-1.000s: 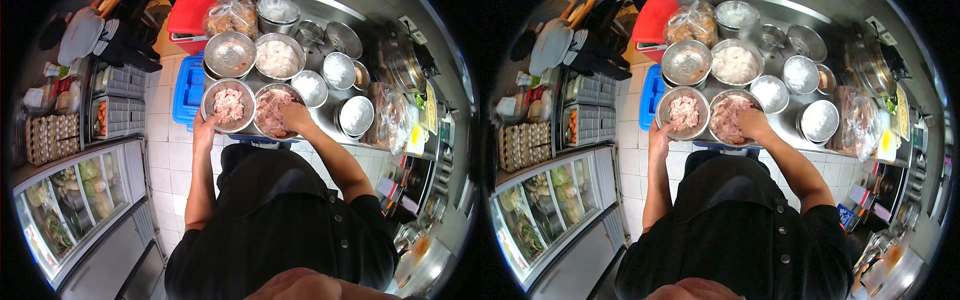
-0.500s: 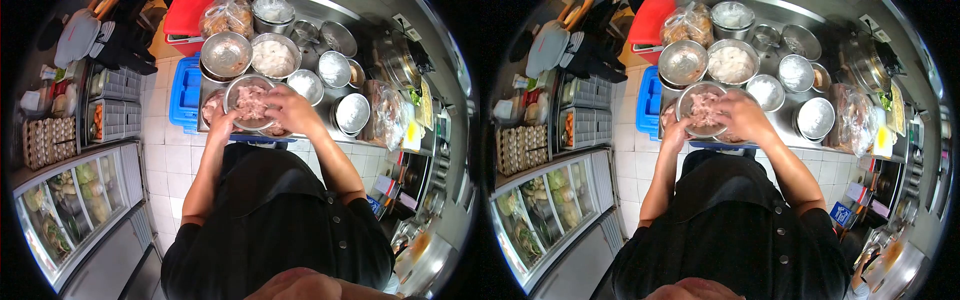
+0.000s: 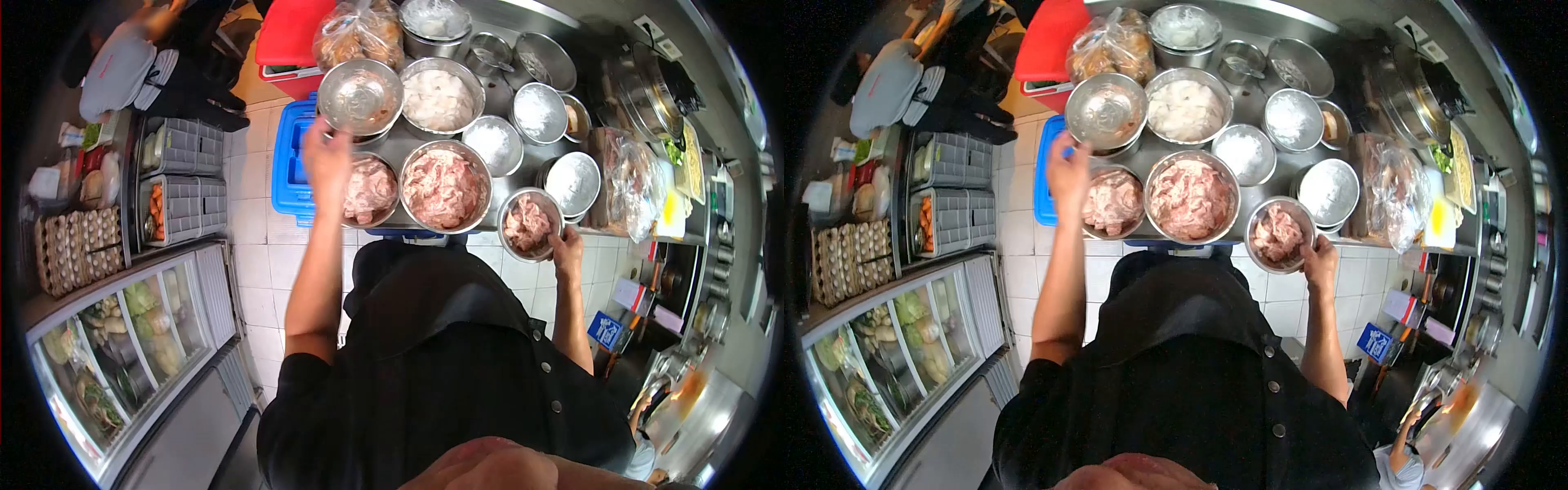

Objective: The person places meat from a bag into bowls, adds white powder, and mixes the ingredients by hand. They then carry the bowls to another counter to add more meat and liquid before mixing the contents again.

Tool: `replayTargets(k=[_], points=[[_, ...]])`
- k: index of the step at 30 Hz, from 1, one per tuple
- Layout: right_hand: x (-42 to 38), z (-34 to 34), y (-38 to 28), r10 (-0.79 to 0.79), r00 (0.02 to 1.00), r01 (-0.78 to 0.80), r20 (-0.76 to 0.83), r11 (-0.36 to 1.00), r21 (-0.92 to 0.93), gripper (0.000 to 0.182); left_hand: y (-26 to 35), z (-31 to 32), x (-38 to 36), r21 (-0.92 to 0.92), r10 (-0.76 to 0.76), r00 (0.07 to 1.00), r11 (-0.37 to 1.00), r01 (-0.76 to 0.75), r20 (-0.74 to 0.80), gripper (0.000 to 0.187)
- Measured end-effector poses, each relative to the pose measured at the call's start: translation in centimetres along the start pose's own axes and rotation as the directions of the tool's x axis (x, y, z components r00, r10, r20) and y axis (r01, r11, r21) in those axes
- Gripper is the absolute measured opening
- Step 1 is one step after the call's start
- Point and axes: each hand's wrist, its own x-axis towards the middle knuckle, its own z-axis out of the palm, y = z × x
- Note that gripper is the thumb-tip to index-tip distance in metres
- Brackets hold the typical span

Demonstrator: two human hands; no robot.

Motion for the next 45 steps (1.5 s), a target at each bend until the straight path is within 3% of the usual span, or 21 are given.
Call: replayTargets(k=[2, 5, 7, 9, 11, 13, 18, 20, 22, 23, 25, 26, 28, 31, 35, 37, 38, 40, 41, 43, 45], points=[[0.3, 0.0, 4.7, 0.154, 0.988, -0.155, 0.018, 0.969, 0.190, 0.015, -4.1, 0.2, 3.5, 0.244, -0.072, 0.995, 0.966, 0.087, -0.067, 0.051], [1.5, 2.7, 7.7, 0.189, 0.982, -0.191, 0.027, 0.971, 0.145, 0.012, -8.0, 2.7, 6.4, 0.211, -0.210, 0.978, 0.956, 0.205, 0.005, 0.046], [2.5, 4.9, 8.6, 0.165, 0.986, -0.166, 0.031, 0.941, 0.296, 0.021, -7.8, 3.4, 7.1, 0.214, -0.246, 0.969, 0.947, 0.238, 0.010, 0.040], [2.9, 5.3, 7.6, 0.196, 0.980, -0.185, -0.017, 0.946, 0.266, 0.024, -6.5, 2.8, 6.9, 0.050, -0.417, 0.908, 0.908, 0.416, 0.030, 0.026], [2.3, 4.3, 4.8, -0.062, 0.974, -0.028, -0.220, 0.923, -0.384, 0.029, -6.7, 1.9, 6.2, -0.002, -0.407, 0.913, 0.914, 0.407, 0.022, 0.021], [1.9, 3.8, -0.1, -0.258, 0.917, 0.091, -0.304, 0.877, -0.472, 0.027, -6.8, 0.5, 5.6, -0.057, -0.395, 0.918, 0.917, 0.395, 0.016, 0.016], [10.1, 8.7, -13.1, -0.387, 0.907, 0.395, -0.167, 0.918, 0.015, 0.026, -6.6, -0.5, 4.0, -0.364, -0.457, 0.875, 0.796, 0.483, 0.162, 0.010], [15.2, 12.6, -21.2, -0.253, 0.967, 0.228, 0.022, 0.902, 0.365, 0.028, -6.4, -0.5, 3.6, -0.355, -0.448, 0.881, 0.807, 0.472, 0.153, 0.010], [24.0, 18.4, -24.2, -0.225, 0.974, 0.208, -0.009, 0.887, 0.412, 0.030, -5.5, -0.6, 2.9, -0.354, -0.423, 0.897, 0.826, 0.439, 0.125, 0.011], [30.0, 21.2, -23.9, -0.218, 0.969, 0.131, 0.115, 0.852, 0.506, 0.031, -5.6, -0.9, 2.6, -0.355, -0.414, 0.901, 0.829, 0.432, 0.128, 0.011], [33.7, 23.3, -28.2, -0.086, 0.995, 0.088, 0.046, 0.995, -0.050, 0.034, -6.0, -1.3, 1.7, -0.484, -0.451, 0.886, 0.754, 0.444, 0.110, 0.011], [36.0, 24.7, -28.3, -0.083, 0.996, 0.085, 0.043, 0.995, -0.047, 0.034, -6.0, -1.8, 1.3, -0.482, -0.448, 0.887, 0.756, 0.444, 0.114, 0.011], [38.9, 27.7, -27.3, -0.297, 0.940, 0.196, -0.166, 0.872, -0.448, 0.045, -5.7, -3.2, 0.3, -0.460, -0.453, 0.886, 0.769, 0.444, 0.098, 0.010], [40.7, 26.6, -28.3, -0.055, 0.997, 0.042, -0.053, 0.975, -0.217, 0.038, -5.8, -5.0, -0.5, -0.518, -0.466, 0.880, 0.732, 0.443, 0.093, 0.011], [42.1, 21.8, -26.7, -0.151, 0.986, 0.155, -0.077, 0.987, 0.040, 0.029, -5.4, -7.0, -0.8, -0.529, -0.469, 0.882, 0.736, 0.422, 0.050, 0.011], [39.0, 17.9, -25.7, -0.205, 0.934, 0.136, 0.292, 0.961, 0.240, 0.028, -5.2, -7.7, -0.8, -0.527, -0.475, 0.879, 0.735, 0.426, 0.047, 0.010], [37.6, 17.5, -26.0, -0.208, 0.934, 0.140, 0.290, 0.961, 0.238, 0.028, -5.2, -7.8, -0.7, -0.522, -0.476, 0.878, 0.736, 0.431, 0.053, 0.010], [36.1, 17.6, -26.2, -0.195, 0.812, 0.032, 0.550, 0.956, 0.291, 0.029, -5.4, -7.4, -0.1, -0.524, -0.463, 0.882, 0.732, 0.435, 0.086, 0.008], [38.5, 19.3, -25.5, -0.226, 0.844, 0.132, 0.486, 0.967, 0.220, 0.034, -5.4, -6.8, 0.1, -0.522, -0.462, 0.883, 0.733, 0.435, 0.086, 0.008], [40.2, 22.5, -26.3, -0.517, 0.848, 0.513, 0.118, 0.745, -0.425, 0.032, -5.0, -5.5, 0.8, -0.530, -0.460, 0.881, 0.722, 0.444, 0.111, 0.006], [41.8, 25.4, -26.9, -0.483, 0.872, 0.446, 0.079, 0.717, -0.535, 0.032, -5.2, -4.5, 1.3, -0.535, -0.441, 0.888, 0.722, 0.438, 0.132, 0.005]])
